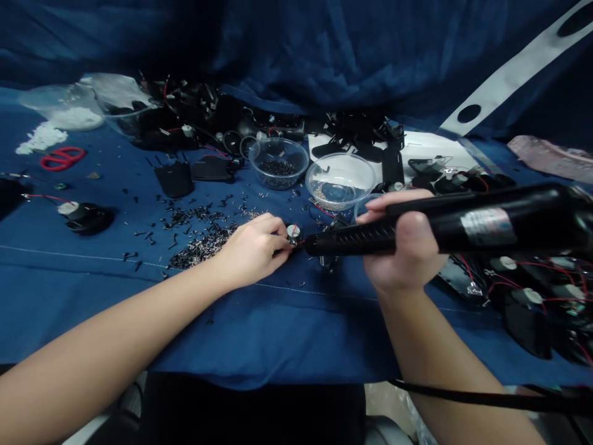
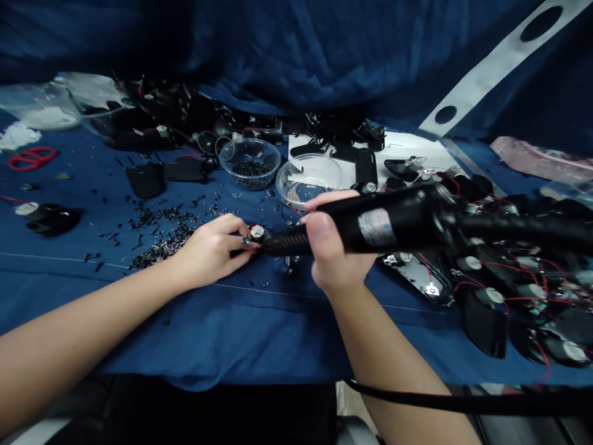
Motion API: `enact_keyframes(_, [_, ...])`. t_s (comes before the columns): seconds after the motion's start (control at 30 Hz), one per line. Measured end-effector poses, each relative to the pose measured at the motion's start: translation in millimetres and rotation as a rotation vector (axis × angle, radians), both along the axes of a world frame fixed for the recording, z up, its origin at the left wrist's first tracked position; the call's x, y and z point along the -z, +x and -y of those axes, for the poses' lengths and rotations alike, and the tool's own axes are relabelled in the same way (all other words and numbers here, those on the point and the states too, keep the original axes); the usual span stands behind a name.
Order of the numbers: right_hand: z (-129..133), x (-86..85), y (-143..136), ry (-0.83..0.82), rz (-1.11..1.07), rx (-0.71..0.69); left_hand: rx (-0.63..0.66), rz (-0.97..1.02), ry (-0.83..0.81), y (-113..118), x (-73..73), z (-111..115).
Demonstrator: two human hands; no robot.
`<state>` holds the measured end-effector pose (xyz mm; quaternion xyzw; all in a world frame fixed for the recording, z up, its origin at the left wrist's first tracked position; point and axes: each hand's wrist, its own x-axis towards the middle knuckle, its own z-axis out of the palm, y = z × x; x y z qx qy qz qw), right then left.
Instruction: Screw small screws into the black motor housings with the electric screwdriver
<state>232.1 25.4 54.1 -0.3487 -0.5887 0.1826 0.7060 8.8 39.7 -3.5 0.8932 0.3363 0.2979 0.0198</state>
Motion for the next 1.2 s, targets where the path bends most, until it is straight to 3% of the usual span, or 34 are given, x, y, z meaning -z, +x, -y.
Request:
enact_keyframes(0.13, [-18, -35.4, -8, -0.161, 0.312, -0.224, 0.016, 0.011, -0.004, -1, 1.8, -1])
enact_keyframes(0.27, [-38, -55.8, -19, -0.182, 0.396, -0.353, 0.034, 0.085, 0.032, -1, 8.1, -3])
enact_keyframes(0.4, [-46, -54.0, -25, -0.242, 0.370, -0.499, 0.045, 0.164, 0.041, -1, 13.2, -5])
enact_keyframes(0.57, [-47, -39.2, -35, -0.361, 0.085, -0.871, 0.046, 0.135, 0.025, -1, 10.1, -5])
enact_keyframes(0.63, [-48, -34.3, -38, -0.383, 0.016, -0.944, 0.049, 0.092, 0.011, -1, 7.7, -4])
enact_keyframes(1.0, [-57, -26.1, -31, -0.396, -0.007, -1.014, 0.116, 0.082, 0.006, -3, 4.5, -10])
enact_keyframes(1.1, [-55, -36.5, -26, -0.362, -0.002, -0.910, 0.137, 0.088, -0.006, -4, 5.2, -11])
enact_keyframes(1.2, [-44, -61.7, -12, -0.237, -0.029, -0.683, 0.164, 0.153, -0.064, -9, 0.8, -11])
